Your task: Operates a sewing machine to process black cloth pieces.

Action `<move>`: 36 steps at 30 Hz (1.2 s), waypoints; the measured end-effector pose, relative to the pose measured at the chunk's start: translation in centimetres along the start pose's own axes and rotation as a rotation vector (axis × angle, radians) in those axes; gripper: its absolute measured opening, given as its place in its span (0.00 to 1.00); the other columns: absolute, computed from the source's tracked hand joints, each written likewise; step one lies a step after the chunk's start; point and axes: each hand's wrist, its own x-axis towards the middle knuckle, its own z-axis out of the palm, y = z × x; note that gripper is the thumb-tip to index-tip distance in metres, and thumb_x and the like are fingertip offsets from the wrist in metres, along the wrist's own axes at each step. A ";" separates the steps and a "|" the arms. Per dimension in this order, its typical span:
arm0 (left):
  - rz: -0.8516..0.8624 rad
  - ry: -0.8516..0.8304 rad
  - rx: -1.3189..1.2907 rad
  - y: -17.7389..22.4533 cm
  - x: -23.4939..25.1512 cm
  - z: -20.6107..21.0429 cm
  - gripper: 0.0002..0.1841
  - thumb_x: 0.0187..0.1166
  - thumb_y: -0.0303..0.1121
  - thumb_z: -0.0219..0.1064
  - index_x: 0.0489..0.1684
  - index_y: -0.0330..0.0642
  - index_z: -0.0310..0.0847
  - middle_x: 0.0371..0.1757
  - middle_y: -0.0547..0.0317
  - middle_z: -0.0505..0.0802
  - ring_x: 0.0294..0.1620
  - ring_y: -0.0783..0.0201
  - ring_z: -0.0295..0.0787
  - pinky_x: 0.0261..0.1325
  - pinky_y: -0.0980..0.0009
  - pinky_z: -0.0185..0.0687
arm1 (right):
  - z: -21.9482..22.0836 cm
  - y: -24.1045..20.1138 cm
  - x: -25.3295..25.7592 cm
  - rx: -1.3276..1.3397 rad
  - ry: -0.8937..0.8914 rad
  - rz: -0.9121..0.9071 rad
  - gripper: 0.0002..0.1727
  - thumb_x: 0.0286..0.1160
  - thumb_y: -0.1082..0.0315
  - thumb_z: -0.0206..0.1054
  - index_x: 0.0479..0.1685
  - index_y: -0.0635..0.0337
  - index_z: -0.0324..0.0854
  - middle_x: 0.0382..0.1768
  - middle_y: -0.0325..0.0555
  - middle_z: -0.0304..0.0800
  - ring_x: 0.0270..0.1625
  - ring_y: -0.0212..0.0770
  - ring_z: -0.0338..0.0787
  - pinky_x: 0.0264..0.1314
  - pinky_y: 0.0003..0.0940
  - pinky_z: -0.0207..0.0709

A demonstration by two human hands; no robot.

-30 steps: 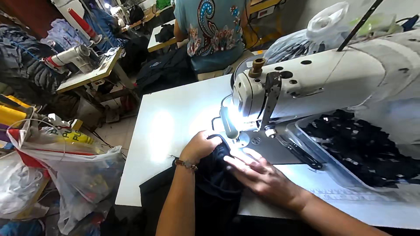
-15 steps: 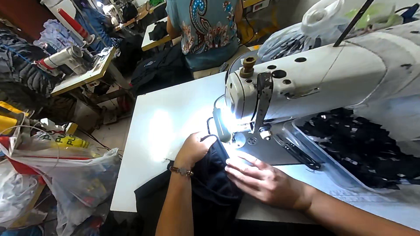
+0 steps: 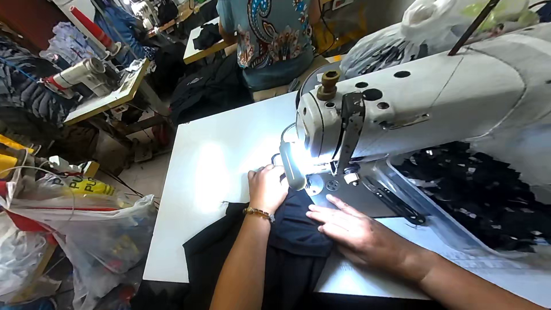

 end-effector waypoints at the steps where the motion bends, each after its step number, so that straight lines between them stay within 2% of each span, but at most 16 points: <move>1: 0.000 -0.026 0.025 0.1 0.6 0.0 0.10 0.79 0.36 0.70 0.45 0.42 0.94 0.51 0.51 0.96 0.58 0.51 0.90 0.68 0.43 0.70 | -0.1 0.2 0.0 -0.002 0.012 0.016 0.14 0.69 0.69 0.55 0.33 0.58 0.89 0.54 0.47 0.96 0.73 0.48 0.88 0.86 0.57 0.67; 4: -0.021 -0.093 0.089 0.4 2.3 0.4 0.12 0.78 0.37 0.70 0.48 0.40 0.93 0.55 0.51 0.95 0.62 0.51 0.89 0.68 0.43 0.68 | -0.4 0.6 0.0 -0.027 0.028 0.077 0.15 0.68 0.70 0.54 0.32 0.58 0.91 0.54 0.47 0.96 0.73 0.48 0.87 0.85 0.60 0.67; 6: -0.044 -0.143 0.133 0.8 3.2 0.7 0.14 0.76 0.36 0.71 0.51 0.36 0.91 0.61 0.48 0.94 0.67 0.51 0.86 0.72 0.43 0.66 | -0.3 0.7 0.0 -0.052 0.044 0.123 0.16 0.68 0.70 0.54 0.32 0.59 0.90 0.55 0.47 0.96 0.74 0.48 0.87 0.84 0.61 0.67; 8: -0.047 -0.191 0.174 0.9 3.9 0.9 0.15 0.76 0.36 0.71 0.54 0.36 0.90 0.64 0.48 0.92 0.70 0.51 0.84 0.75 0.43 0.64 | -0.2 0.8 0.2 -0.071 0.065 0.153 0.17 0.68 0.70 0.53 0.31 0.60 0.90 0.54 0.47 0.96 0.74 0.49 0.87 0.85 0.61 0.66; 12: 0.004 -0.188 0.196 0.3 4.7 1.8 0.18 0.74 0.41 0.73 0.59 0.44 0.90 0.62 0.55 0.93 0.66 0.55 0.86 0.71 0.43 0.66 | -0.2 0.8 0.1 -0.075 0.072 0.177 0.16 0.68 0.70 0.53 0.30 0.59 0.89 0.53 0.46 0.96 0.74 0.48 0.87 0.87 0.60 0.63; 17: 0.035 -0.165 0.168 0.2 4.8 1.8 0.17 0.75 0.41 0.72 0.57 0.44 0.90 0.60 0.55 0.94 0.63 0.54 0.86 0.70 0.43 0.65 | 0.0 0.6 0.1 -0.103 0.057 0.186 0.16 0.68 0.69 0.53 0.31 0.58 0.90 0.53 0.45 0.97 0.74 0.48 0.87 0.86 0.60 0.65; 23: 0.040 -0.161 0.167 0.2 4.7 1.9 0.19 0.75 0.43 0.73 0.59 0.44 0.90 0.61 0.54 0.93 0.64 0.54 0.86 0.72 0.44 0.63 | 0.1 0.3 -0.1 -0.139 0.040 0.187 0.16 0.69 0.68 0.54 0.33 0.58 0.91 0.58 0.45 0.96 0.75 0.48 0.86 0.85 0.60 0.66; 28: 0.044 -0.186 0.193 0.1 4.8 2.1 0.18 0.73 0.42 0.74 0.58 0.44 0.90 0.61 0.53 0.93 0.63 0.54 0.86 0.69 0.44 0.64 | 0.1 0.1 0.0 -0.134 0.025 0.181 0.15 0.68 0.69 0.55 0.32 0.58 0.90 0.56 0.46 0.96 0.75 0.48 0.86 0.84 0.60 0.67; 31: 0.030 -0.084 0.189 0.8 3.2 1.5 0.19 0.73 0.37 0.73 0.60 0.40 0.88 0.66 0.49 0.88 0.70 0.50 0.81 0.75 0.44 0.63 | 0.1 0.1 0.1 -0.130 0.026 0.174 0.15 0.68 0.68 0.55 0.31 0.58 0.90 0.57 0.46 0.96 0.75 0.49 0.86 0.85 0.60 0.66; 33: 0.070 0.106 0.150 1.7 0.2 0.9 0.16 0.75 0.33 0.71 0.57 0.37 0.87 0.66 0.47 0.85 0.70 0.47 0.78 0.72 0.45 0.66 | 0.0 0.1 0.1 -0.129 0.023 0.163 0.14 0.67 0.69 0.56 0.31 0.58 0.90 0.56 0.45 0.96 0.75 0.49 0.86 0.85 0.61 0.65; 35: 0.062 0.165 0.116 2.6 -3.5 0.9 0.14 0.81 0.33 0.65 0.61 0.44 0.85 0.73 0.51 0.84 0.77 0.48 0.74 0.77 0.42 0.65 | 0.0 0.1 0.1 -0.132 0.029 0.142 0.14 0.66 0.69 0.56 0.31 0.58 0.91 0.54 0.46 0.97 0.74 0.49 0.87 0.85 0.61 0.65; 36: 0.038 0.126 0.126 2.7 -4.8 1.4 0.15 0.83 0.37 0.62 0.63 0.50 0.86 0.75 0.55 0.85 0.80 0.50 0.74 0.82 0.38 0.60 | 0.0 0.1 0.1 -0.134 0.032 0.131 0.15 0.66 0.69 0.56 0.31 0.58 0.91 0.54 0.46 0.96 0.74 0.50 0.87 0.85 0.61 0.65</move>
